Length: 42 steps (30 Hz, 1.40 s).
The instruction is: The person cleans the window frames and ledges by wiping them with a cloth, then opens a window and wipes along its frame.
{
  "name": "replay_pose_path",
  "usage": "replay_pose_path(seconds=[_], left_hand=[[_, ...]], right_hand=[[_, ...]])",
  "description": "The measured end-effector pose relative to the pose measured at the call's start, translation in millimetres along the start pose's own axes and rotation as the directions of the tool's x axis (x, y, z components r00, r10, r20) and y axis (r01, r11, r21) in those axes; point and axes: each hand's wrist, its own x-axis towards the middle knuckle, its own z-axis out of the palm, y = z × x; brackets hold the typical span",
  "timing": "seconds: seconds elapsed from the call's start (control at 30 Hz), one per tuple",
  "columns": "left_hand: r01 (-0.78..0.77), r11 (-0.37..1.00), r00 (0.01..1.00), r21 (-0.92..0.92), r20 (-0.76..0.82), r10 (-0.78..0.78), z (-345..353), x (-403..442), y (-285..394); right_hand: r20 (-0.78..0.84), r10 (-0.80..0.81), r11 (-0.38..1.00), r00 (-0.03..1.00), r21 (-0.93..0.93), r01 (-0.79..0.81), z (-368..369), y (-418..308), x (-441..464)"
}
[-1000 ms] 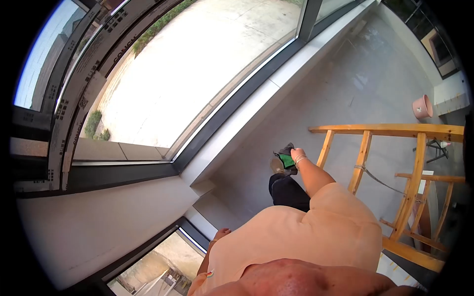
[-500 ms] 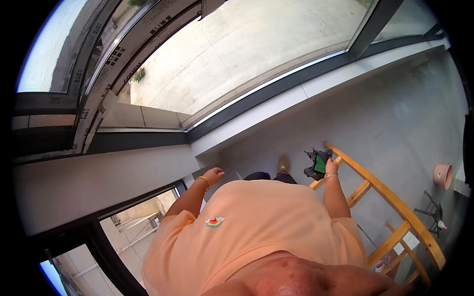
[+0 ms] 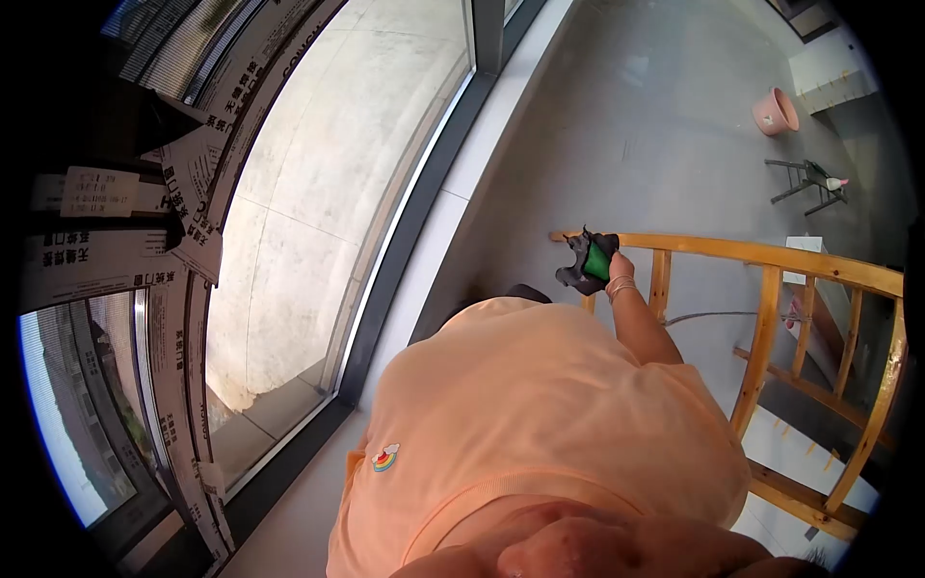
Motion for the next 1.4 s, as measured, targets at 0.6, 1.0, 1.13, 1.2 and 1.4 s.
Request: replay_pose_path(seconds=[0.6, 1.0, 1.13, 1.2, 1.4], left_hand=[[-0.021, 0.960, 1.000, 0.280, 0.010, 0.019, -59, 137, 265], [-0.246, 0.860, 0.965, 0.447, 0.025, 0.262, 0, 281, 637], [-0.297, 0.810, 0.941, 0.505, 0.013, 0.337, 23, 324, 722], [-0.264, 0.741, 0.957, 0.617, 0.072, 0.281, 33, 369, 752], [-0.268, 0.699, 0.954, 0.663, 0.083, 0.287, 69, 460, 944]], right_hand=[[-0.122, 0.413, 0.884, 0.903, 0.292, -0.365, 44, -100, 182], [-0.129, 0.079, 0.976, 0.988, 0.212, -0.051, -44, -321, 324], [-0.220, 0.054, 0.997, 0.974, -0.039, -0.065, -79, -332, 390], [-0.196, 0.042, 0.978, 0.980, -0.192, -0.080, -94, -330, 414], [-0.252, 0.122, 0.942, 0.960, -0.277, -0.192, -86, -431, 483]])
